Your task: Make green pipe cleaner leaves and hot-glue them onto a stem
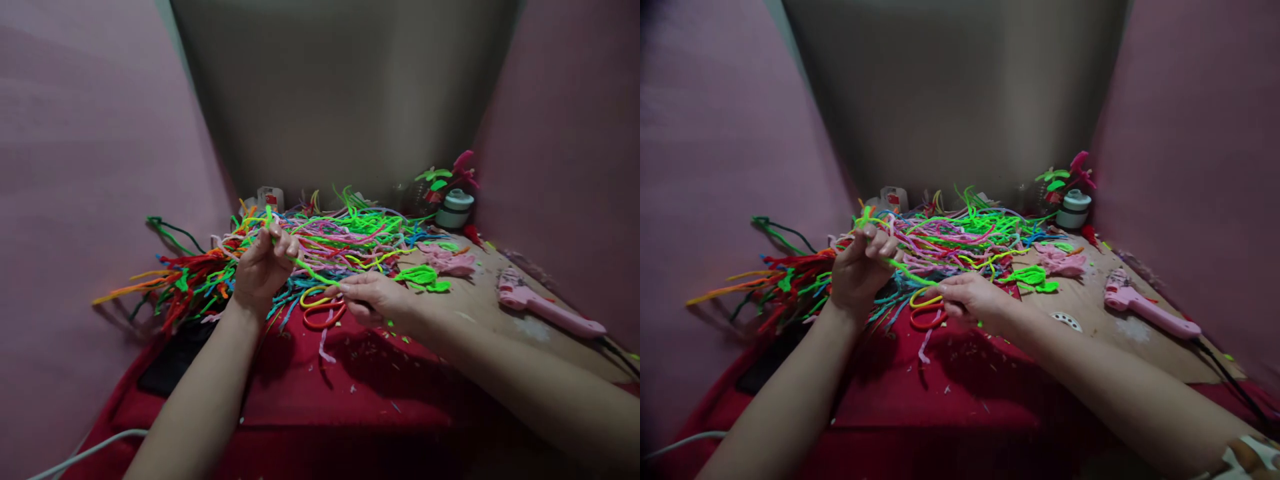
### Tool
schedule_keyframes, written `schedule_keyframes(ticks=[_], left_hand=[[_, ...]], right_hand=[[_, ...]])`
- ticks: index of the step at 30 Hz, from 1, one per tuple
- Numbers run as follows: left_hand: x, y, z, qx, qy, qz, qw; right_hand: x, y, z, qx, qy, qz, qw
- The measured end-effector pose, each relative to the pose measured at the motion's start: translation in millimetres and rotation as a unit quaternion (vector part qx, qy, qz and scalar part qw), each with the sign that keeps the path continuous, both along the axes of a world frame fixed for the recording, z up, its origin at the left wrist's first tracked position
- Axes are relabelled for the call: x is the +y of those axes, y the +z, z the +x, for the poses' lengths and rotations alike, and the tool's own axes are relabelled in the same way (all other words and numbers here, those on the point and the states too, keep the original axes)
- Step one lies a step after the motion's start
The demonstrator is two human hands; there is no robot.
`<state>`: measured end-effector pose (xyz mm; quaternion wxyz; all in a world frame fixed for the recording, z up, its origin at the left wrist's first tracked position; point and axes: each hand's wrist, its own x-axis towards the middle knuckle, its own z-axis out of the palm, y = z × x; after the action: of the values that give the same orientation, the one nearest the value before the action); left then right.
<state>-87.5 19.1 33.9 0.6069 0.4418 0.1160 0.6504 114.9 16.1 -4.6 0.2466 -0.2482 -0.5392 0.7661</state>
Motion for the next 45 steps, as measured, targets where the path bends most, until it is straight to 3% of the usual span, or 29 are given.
schedule_keyframes(ticks=[5,10,14,18,25,31,36,38,41,43,45], left_hand=[[8,6.9,17,-0.059,0.032,-0.076,0.995],[12,11.2,38,-0.089,0.065,-0.151,0.982],[18,7.2,40,-0.096,0.101,-0.149,0.979],[28,-0.5,26,-0.120,0.160,-0.131,0.971],[30,-5.3,16,-0.163,0.185,-0.159,0.956],[29,-1.2,19,-0.183,0.176,-0.147,0.956],[28,7.8,15,-0.225,0.225,-0.158,0.935],[26,13.8,20,-0.249,0.242,-0.160,0.924],[18,19.7,40,-0.256,0.229,-0.157,0.926],[11,17.9,58,-0.235,0.206,-0.163,0.936],[4,10.4,77,-0.210,0.180,-0.180,0.944]], right_hand=[[-13,-2.8,13,-0.026,-0.031,0.061,0.997],[-19,-16.3,18,-0.052,-0.057,0.081,0.994],[-18,-23.5,22,-0.045,-0.065,0.076,0.994],[-18,-20.6,25,-0.030,-0.034,0.054,0.998],[-12,-11.7,36,0.082,0.002,0.015,0.997],[-12,-2.2,46,0.146,0.048,-0.002,0.988],[-10,0.3,60,0.242,0.085,-0.020,0.966],[-8,-1.3,60,0.216,0.124,0.003,0.969],[-11,-6.2,47,0.072,0.163,0.076,0.981],[-14,-9.4,33,0.035,0.098,0.119,0.987],[-14,-10.6,22,0.078,-0.033,0.129,0.988]])
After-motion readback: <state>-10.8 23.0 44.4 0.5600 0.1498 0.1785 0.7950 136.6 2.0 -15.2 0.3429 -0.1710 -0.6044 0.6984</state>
